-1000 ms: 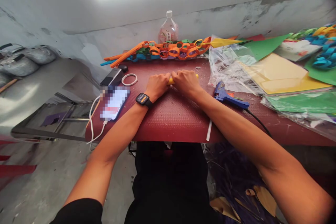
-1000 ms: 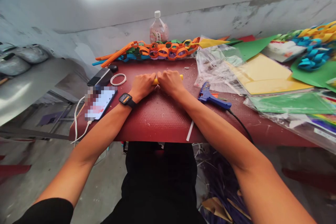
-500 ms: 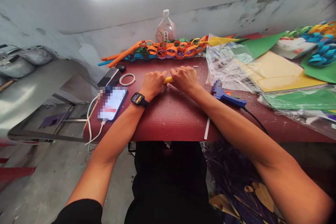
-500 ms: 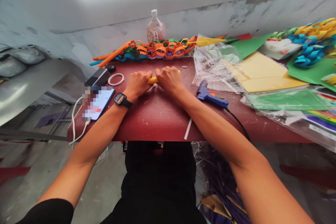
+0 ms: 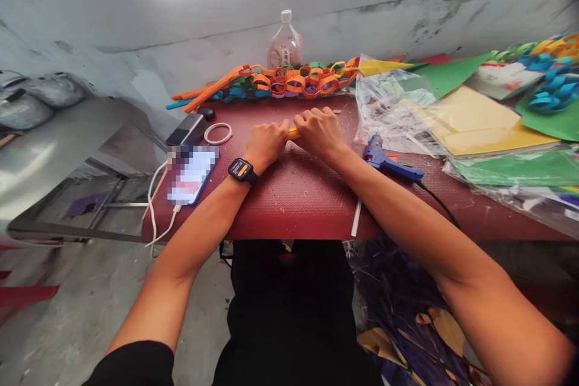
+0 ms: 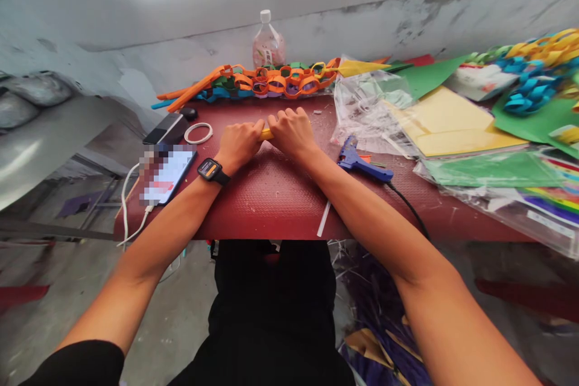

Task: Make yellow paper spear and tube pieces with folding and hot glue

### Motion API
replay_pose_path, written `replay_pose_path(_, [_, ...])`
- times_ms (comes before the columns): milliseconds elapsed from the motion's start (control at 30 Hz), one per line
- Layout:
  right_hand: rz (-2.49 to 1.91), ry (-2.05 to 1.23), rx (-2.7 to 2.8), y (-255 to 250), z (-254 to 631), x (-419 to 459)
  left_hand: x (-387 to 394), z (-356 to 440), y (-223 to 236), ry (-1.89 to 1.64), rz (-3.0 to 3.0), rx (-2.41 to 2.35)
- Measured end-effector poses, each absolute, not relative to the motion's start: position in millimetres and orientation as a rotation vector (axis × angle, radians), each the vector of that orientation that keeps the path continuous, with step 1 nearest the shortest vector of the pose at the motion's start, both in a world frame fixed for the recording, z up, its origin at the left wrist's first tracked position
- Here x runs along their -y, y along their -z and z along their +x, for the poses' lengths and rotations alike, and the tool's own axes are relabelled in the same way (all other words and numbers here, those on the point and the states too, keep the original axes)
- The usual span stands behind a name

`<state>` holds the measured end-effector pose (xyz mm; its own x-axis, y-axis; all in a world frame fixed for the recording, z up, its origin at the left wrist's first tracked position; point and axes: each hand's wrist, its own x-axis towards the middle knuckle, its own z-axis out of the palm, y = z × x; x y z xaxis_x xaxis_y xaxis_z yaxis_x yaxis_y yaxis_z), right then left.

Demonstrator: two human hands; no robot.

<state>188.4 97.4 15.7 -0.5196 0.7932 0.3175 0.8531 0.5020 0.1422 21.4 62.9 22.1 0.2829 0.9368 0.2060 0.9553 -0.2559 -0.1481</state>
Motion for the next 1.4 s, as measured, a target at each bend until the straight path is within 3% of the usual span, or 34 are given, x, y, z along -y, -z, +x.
replay_pose_path(567, [-1.378,0.475,2.537,-14.1,193.3,-97.3,-64.8,11.2,-20.0,0.098,-2.388,1.723])
replay_pose_path(767, [-1.517,0.414,2.515,-15.7,198.1,-101.4,-67.2,7.1,-17.9,0.298,-2.449,1.553])
replay_pose_path(1133, [-1.382,0.48,2.565,-15.1,203.2,-104.6,-84.2,-7.1,-9.9,0.544,-2.61,1.563])
replay_pose_path(1400, [-1.027,0.556,2.64,-7.3,210.8,-116.8,-90.4,-18.2,-11.2,0.669,-2.537,1.623])
